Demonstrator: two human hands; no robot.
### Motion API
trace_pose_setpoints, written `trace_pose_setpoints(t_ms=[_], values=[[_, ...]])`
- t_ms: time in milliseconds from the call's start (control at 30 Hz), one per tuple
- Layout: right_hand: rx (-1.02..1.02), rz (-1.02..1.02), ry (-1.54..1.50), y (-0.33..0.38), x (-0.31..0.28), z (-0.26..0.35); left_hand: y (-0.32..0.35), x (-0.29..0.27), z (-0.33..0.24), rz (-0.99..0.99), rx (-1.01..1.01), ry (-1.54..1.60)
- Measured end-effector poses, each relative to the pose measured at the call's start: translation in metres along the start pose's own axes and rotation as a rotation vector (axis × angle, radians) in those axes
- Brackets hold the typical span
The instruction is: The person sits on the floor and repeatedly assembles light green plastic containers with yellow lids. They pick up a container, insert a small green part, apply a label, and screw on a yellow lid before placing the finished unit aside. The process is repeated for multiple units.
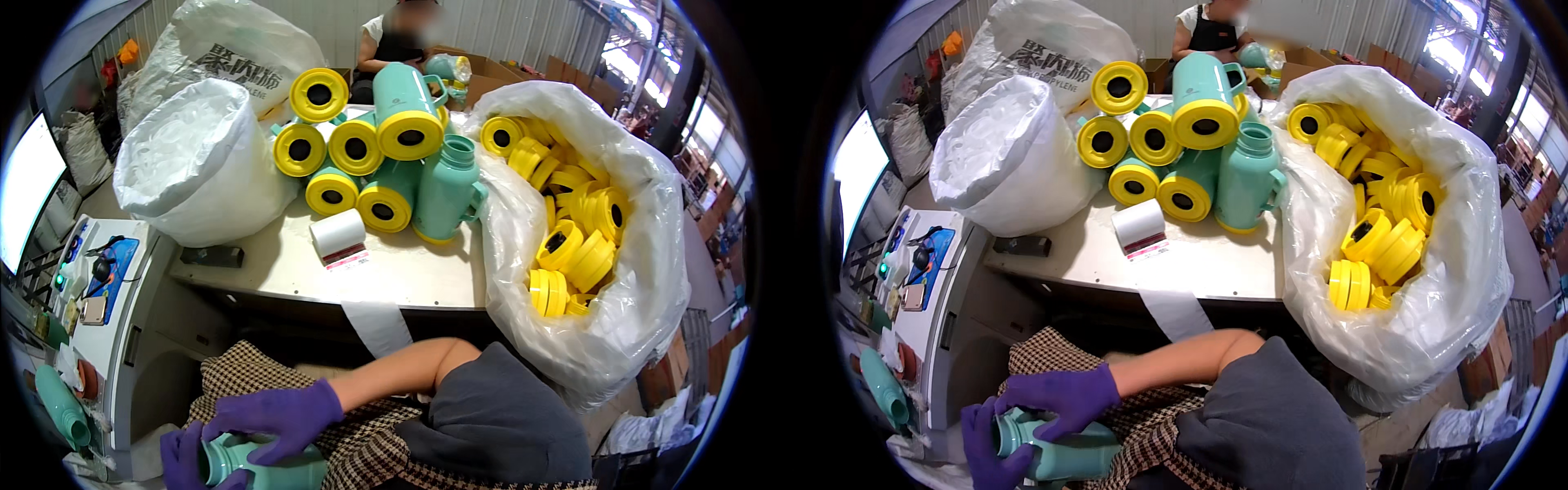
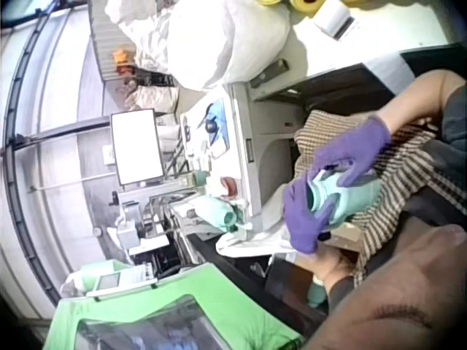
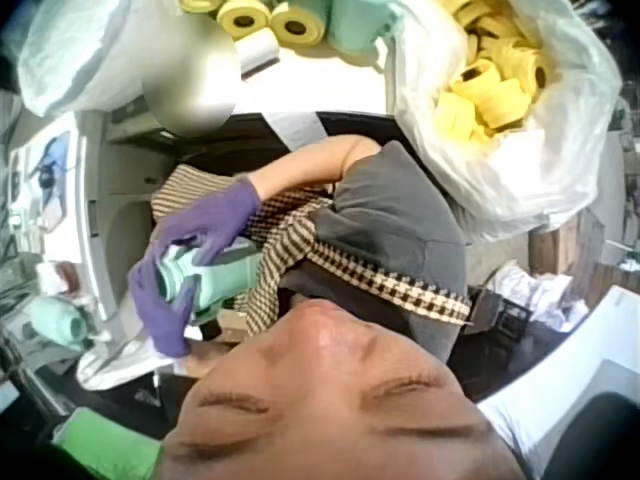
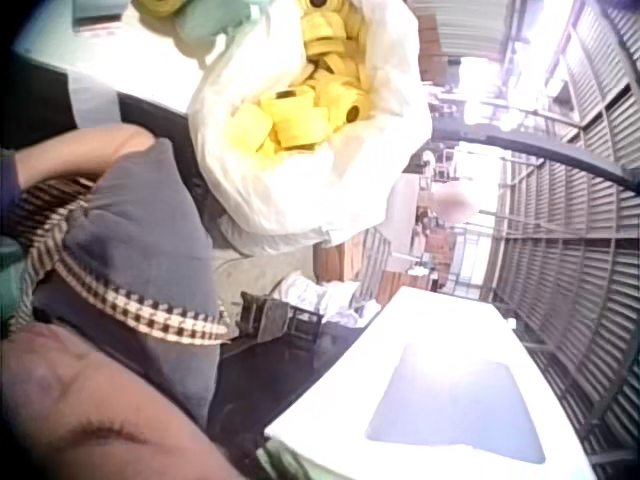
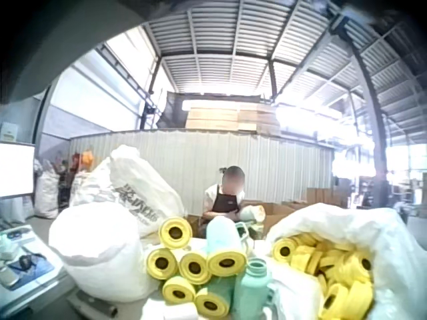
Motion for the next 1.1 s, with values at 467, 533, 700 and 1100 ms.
trace_pose_setpoints(t_ms=[467, 533, 700, 1100], values=[[2.203, -0.362, 1.769, 0.267, -0.541, 0.266, 0.13, 0.063, 0.133, -0.826, -0.512, 0.696], [2.278, -0.404, 1.711, 0.317, -0.553, 0.279, 0.149, 0.119, 0.156, -0.869, -0.562, 0.843], [2.198, -0.448, 1.671, 0.336, -0.553, 0.276, 0.172, 0.196, 0.171, -0.933, -0.536, 1.108], [1.467, -0.525, 1.225, 0.208, -0.546, 0.282, 0.16, 0.159, 0.123, -1.182, -0.737, 1.099]])
Point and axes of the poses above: each hand's wrist, its own y-axis away from the middle knuckle, its own x-axis out of the palm, z = x × y, the point moved 7 cm from there along -y, towards the middle knuckle
